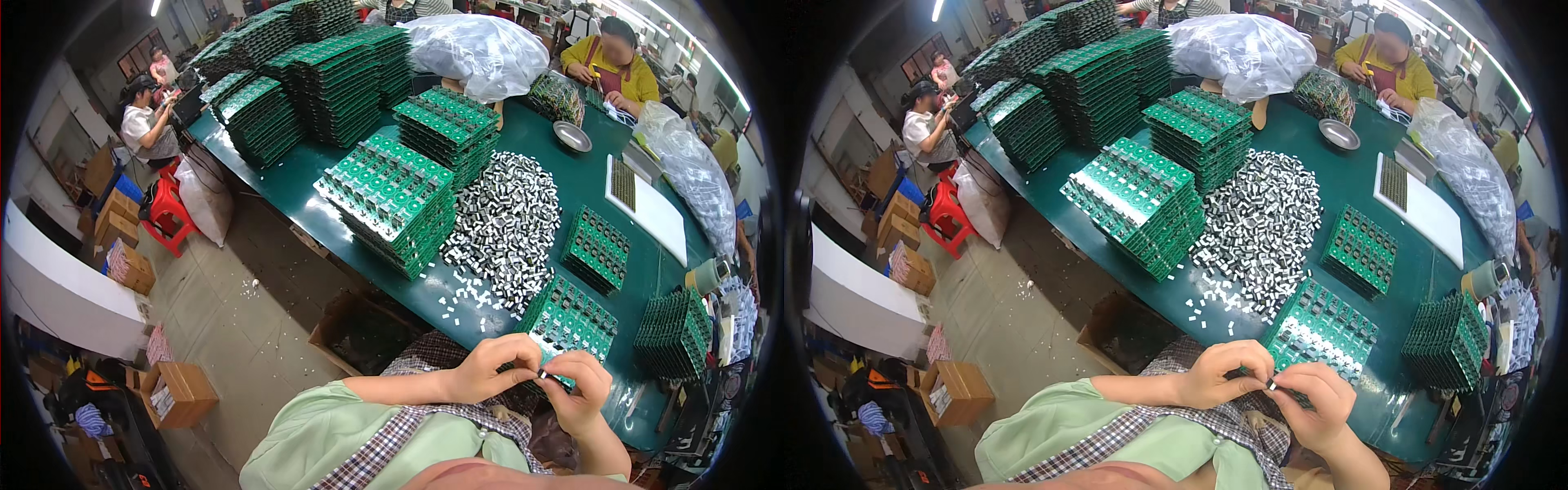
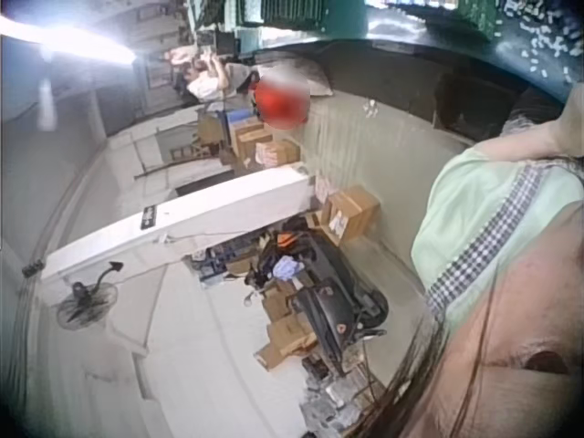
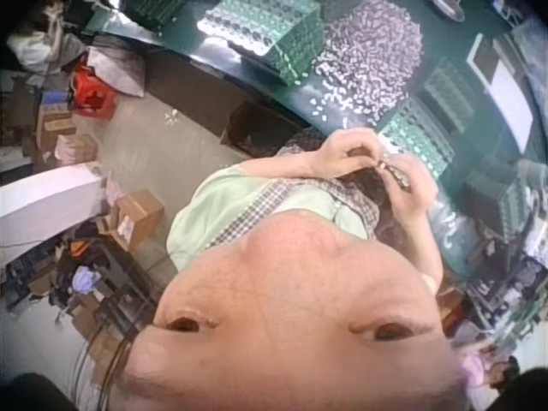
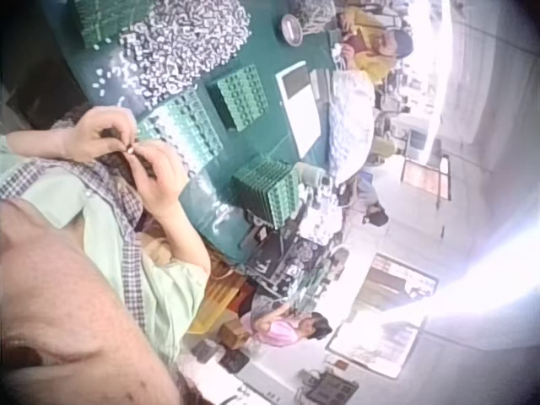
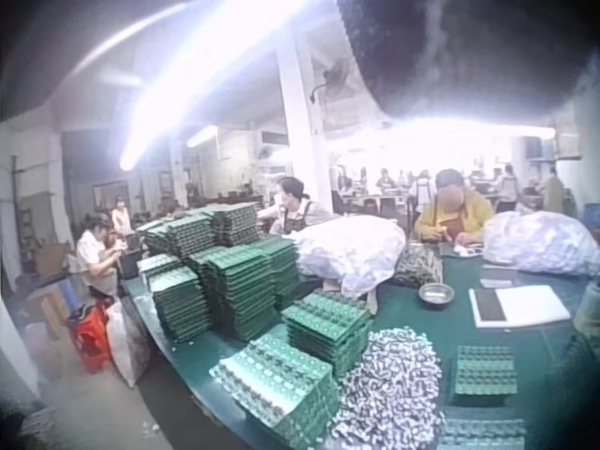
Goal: The person inserts small electronic components onto printed circuit board arrays by hand at a manufacturing workbench.
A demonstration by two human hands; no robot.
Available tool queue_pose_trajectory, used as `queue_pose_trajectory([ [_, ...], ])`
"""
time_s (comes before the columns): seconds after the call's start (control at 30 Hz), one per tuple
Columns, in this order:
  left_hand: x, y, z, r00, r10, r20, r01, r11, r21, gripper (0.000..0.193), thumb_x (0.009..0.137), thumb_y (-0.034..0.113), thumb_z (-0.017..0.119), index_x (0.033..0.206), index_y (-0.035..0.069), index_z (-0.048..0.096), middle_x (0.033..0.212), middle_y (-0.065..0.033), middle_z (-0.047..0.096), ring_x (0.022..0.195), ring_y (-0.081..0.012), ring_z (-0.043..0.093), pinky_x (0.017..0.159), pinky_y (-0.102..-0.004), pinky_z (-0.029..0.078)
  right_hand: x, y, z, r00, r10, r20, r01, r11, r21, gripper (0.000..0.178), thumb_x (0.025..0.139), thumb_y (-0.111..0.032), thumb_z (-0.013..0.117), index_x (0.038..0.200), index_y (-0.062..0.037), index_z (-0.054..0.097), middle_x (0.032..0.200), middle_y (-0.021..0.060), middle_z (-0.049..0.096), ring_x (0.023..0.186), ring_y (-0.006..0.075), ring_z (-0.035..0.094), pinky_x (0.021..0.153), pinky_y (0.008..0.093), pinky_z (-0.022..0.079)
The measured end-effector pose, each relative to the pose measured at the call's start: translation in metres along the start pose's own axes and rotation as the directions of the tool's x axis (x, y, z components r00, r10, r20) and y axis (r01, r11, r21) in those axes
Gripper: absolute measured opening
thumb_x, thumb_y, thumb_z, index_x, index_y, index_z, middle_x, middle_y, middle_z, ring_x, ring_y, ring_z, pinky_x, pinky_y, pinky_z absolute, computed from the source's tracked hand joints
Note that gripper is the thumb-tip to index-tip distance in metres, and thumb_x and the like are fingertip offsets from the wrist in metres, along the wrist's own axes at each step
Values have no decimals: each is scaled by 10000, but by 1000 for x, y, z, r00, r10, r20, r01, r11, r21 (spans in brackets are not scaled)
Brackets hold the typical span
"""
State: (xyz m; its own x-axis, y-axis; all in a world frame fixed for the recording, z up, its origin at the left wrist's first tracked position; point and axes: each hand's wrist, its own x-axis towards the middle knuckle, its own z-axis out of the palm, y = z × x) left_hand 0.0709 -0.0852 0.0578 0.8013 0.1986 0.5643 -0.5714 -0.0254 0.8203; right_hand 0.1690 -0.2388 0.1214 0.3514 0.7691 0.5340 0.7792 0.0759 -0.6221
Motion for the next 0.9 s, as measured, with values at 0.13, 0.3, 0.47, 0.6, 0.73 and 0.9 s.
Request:
queue_pose_trajectory([
  [0.13, 3, 6, 0, 998, 14, -68, -5, 992, 125, 174, 787, 2, 680, 950, -4, 620, 925, -122, 631, 806, -227, 627, 681, -319, 506, 1, -2, 1, 1000, -6, 4, 6, 999, -43, 242, 633, 47, 750, 848, 0, 652, 786, 126, 654, 675, 219, 641, 595, 289, 516],
  [0.3, 4, -1, -7, 981, 156, -111, -114, 941, 320, 185, 733, 11, 728, 905, 12, 658, 882, -110, 644, 711, -228, 638, 609, -302, 514, 7, -1, 8, 1000, -19, -16, 17, 996, -92, 253, 628, 59, 751, 852, 1, 648, 792, 124, 656, 670, 219, 643, 584, 287, 517],
  [0.47, 3, -2, -6, 975, 178, -135, -116, 920, 374, 193, 721, 9, 736, 896, 16, 655, 863, -103, 644, 707, -229, 640, 606, -303, 515, 8, 0, 9, 999, -38, -29, 34, 992, -118, 262, 628, 59, 750, 857, 3, 635, 793, 127, 656, 675, 225, 644, 584, 287, 516],
  [0.6, -1, -1, -4, 970, 197, -143, -126, 908, 400, 186, 716, -1, 736, 877, 12, 642, 857, -103, 643, 712, -231, 642, 611, -303, 514, 5, 0, 9, 998, -52, -21, 49, 990, -132, 261, 628, 56, 751, 855, 3, 634, 795, 127, 656, 682, 225, 645, 588, 287, 515],
  [0.73, 0, 0, -3, 984, 133, -123, -89, 946, 311, 159, 739, -3, 711, 865, 2, 615, 835, -119, 627, 719, -269, 634, 594, -330, 505, 2, 0, 9, 999, -13, -35, 9, 993, -117, 245, 634, 55, 747, 846, -5, 640, 792, 123, 654, 692, 237, 646, 612, 299, 517],
  [0.9, 7, -2, -23, 961, 258, -95, -143, 765, 629, 129, 702, -42, 693, 773, 34, 617, 759, -109, 628, 662, -263, 621, 567, -339, 485, 9, 12, -4, 972, 214, -96, -221, 973, -69, 183, 706, 58, 692, 874, 2, 644, 818, 105, 646, 756, 230, 638, 673, 286, 513],
])
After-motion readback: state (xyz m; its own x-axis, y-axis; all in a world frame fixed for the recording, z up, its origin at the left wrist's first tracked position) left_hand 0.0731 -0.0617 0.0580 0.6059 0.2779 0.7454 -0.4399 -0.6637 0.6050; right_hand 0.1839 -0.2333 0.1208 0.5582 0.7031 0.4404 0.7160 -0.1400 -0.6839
